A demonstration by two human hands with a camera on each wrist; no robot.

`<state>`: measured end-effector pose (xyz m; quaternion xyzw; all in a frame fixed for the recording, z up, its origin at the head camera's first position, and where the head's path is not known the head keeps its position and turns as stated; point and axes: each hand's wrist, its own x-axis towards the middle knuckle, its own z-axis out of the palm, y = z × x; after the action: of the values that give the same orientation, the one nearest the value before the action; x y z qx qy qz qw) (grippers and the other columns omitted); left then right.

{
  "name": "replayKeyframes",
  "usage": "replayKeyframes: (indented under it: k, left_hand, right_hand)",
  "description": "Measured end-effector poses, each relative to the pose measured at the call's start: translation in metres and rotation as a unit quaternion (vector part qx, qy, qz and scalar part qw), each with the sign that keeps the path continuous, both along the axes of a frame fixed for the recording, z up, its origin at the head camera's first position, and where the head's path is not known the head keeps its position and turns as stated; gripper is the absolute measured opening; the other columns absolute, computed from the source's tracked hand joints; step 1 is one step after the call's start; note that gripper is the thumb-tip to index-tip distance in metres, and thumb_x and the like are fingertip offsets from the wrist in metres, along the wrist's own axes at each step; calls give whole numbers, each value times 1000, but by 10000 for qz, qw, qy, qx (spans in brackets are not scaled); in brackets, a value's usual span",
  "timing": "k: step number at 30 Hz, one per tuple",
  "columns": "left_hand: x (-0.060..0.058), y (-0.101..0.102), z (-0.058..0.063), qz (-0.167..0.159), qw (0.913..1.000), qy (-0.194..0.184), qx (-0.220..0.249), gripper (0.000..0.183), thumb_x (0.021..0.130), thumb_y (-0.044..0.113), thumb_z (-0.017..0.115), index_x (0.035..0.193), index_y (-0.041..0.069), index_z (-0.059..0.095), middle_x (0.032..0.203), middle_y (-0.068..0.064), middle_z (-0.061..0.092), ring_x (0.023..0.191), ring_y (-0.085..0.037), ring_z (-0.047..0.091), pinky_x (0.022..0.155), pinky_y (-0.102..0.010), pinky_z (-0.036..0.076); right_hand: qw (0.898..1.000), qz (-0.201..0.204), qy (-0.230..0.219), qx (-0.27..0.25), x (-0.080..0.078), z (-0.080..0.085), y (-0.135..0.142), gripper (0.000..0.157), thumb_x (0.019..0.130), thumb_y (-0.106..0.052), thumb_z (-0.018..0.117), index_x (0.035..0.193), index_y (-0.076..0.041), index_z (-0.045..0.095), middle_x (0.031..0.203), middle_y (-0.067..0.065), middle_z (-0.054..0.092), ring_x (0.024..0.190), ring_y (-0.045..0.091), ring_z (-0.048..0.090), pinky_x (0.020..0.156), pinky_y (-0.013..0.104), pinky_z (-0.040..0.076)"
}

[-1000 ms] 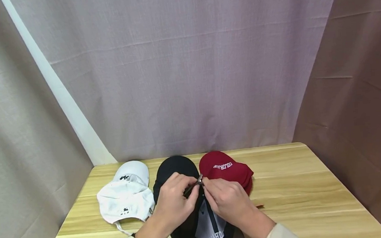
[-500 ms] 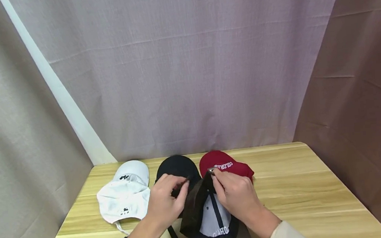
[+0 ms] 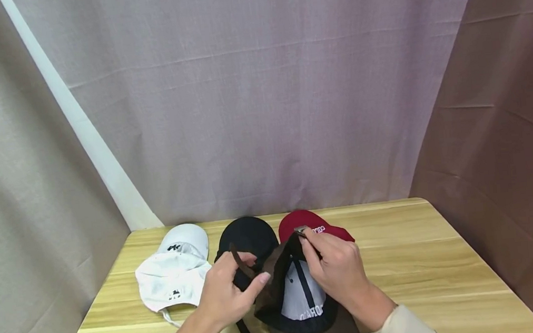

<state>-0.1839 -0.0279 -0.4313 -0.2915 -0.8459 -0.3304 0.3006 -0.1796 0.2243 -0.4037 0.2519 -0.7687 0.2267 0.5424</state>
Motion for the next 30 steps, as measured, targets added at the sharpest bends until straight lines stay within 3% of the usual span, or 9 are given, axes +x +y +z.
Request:
replayKeyframes:
  k: [4,7,10,15,20,24,27,30]
  left_hand:
    - [4,1,-2,-44,9933,-924,-694,79,84,76,74,139,21,63,128,4,69,117,-14,65,99,-38,59]
    - [4,3,-5,-80,9789,-1669,-1174,105,79,81,76,159,21,44,149,-1,59,133,-21,61,109,-48,55]
    - [2,3,-9,-142,9638,-2279,-1377,114,80,77,78,165,17,34,155,-8,56,137,-27,61,108,-53,56]
    - [-4,4,-18,-456,9493,-2963,-943,97,86,56,84,160,10,41,150,-10,63,131,-28,67,104,-50,58]
    - [-9,5,-22,-895,9410,-3243,-373,58,88,35,86,136,14,61,120,-3,77,108,-14,73,90,-32,59]
    - [-12,4,-22,-1057,9352,-3378,100,30,90,15,81,117,17,68,102,-1,78,85,-5,71,76,-26,58]
    - [-13,3,-20,-1214,9257,-3531,602,26,91,0,72,111,16,70,95,-6,77,65,-5,69,62,-27,60]
    - [-12,2,-16,-1383,9100,-3733,1156,35,93,-10,61,113,16,72,98,-13,77,53,-11,71,54,-34,62]
  right_hand:
    - [9999,88,67,-107,-1,3,1,42,110,-32,57,103,0,83,89,13,83,69,21,77,59,40,61]
    - [9996,183,95,-194,0,5,1,39,108,-30,59,103,1,83,85,11,82,65,20,73,55,39,59]
    - [9987,342,232,-285,2,9,0,39,108,-30,60,101,2,82,79,10,80,62,20,68,53,36,55]
    - [9943,710,636,-474,4,18,-5,37,106,-27,64,94,4,81,72,10,76,57,19,58,50,29,46]
    - [9888,973,942,-633,7,28,-10,38,106,-25,65,89,6,80,67,10,71,56,18,50,50,25,39]
    - [9839,1142,1182,-702,9,33,-11,35,103,-21,68,85,6,79,65,10,69,57,18,49,52,26,39]
    - [9814,1237,1266,-743,10,33,-10,32,101,-18,70,82,5,79,66,9,68,58,18,50,53,27,41]
    - [9818,1262,1171,-806,10,31,-5,33,102,-21,72,81,4,79,66,7,67,60,17,51,54,26,40]
